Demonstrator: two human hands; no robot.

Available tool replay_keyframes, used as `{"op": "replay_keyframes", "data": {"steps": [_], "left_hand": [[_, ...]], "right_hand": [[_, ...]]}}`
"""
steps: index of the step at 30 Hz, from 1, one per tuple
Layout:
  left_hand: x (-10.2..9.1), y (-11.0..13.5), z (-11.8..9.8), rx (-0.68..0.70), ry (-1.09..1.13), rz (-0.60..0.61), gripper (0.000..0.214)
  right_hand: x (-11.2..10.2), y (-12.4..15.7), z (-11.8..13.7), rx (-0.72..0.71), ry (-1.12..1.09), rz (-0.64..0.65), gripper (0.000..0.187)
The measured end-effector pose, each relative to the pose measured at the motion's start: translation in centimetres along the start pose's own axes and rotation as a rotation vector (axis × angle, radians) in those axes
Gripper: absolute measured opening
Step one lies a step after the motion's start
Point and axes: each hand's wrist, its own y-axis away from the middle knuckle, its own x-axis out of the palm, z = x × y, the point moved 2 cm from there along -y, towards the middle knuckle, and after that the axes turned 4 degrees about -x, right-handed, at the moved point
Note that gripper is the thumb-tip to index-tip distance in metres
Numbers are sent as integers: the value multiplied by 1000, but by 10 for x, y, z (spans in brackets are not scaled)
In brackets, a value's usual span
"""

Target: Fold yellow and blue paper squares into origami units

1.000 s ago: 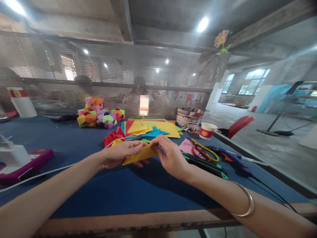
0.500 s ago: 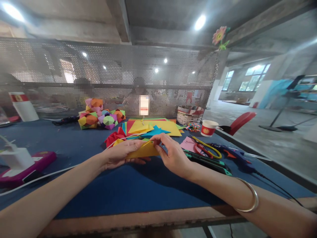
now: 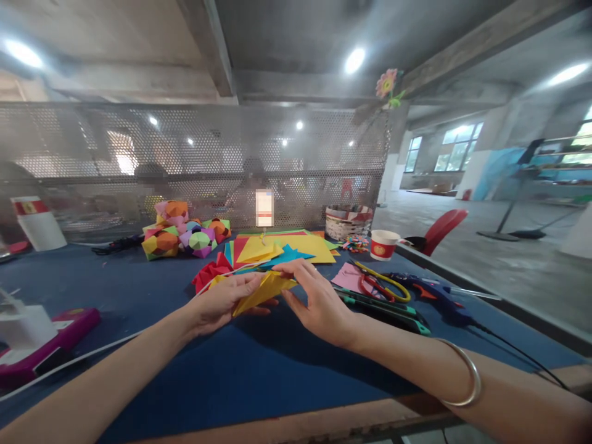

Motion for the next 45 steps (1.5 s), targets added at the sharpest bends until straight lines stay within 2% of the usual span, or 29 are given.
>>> {"op": "replay_keyframes", "data": {"steps": [5,11,17,20,32,45], "left_hand": [[3,3,-4,3,4,-34,28],[-4,-1,-2,20,61,-161,31],[-16,-4,-2,89,145,-295,32],[-18,-2,-3,104,173,-325,33],[-12,1,-11,90,274,-290,32],[-1,4,-10,39,236,-155,33]], "right_hand": [[2,0,0,-7,20,40,35],[2,1,1,-28,38,59,18],[4,2,-3,-30,63,81,20],[3,1,-7,-21,81,76,21],[1,0,-11,-3,107,38,27],[-1,2,-11,-39,64,40,33]]}}
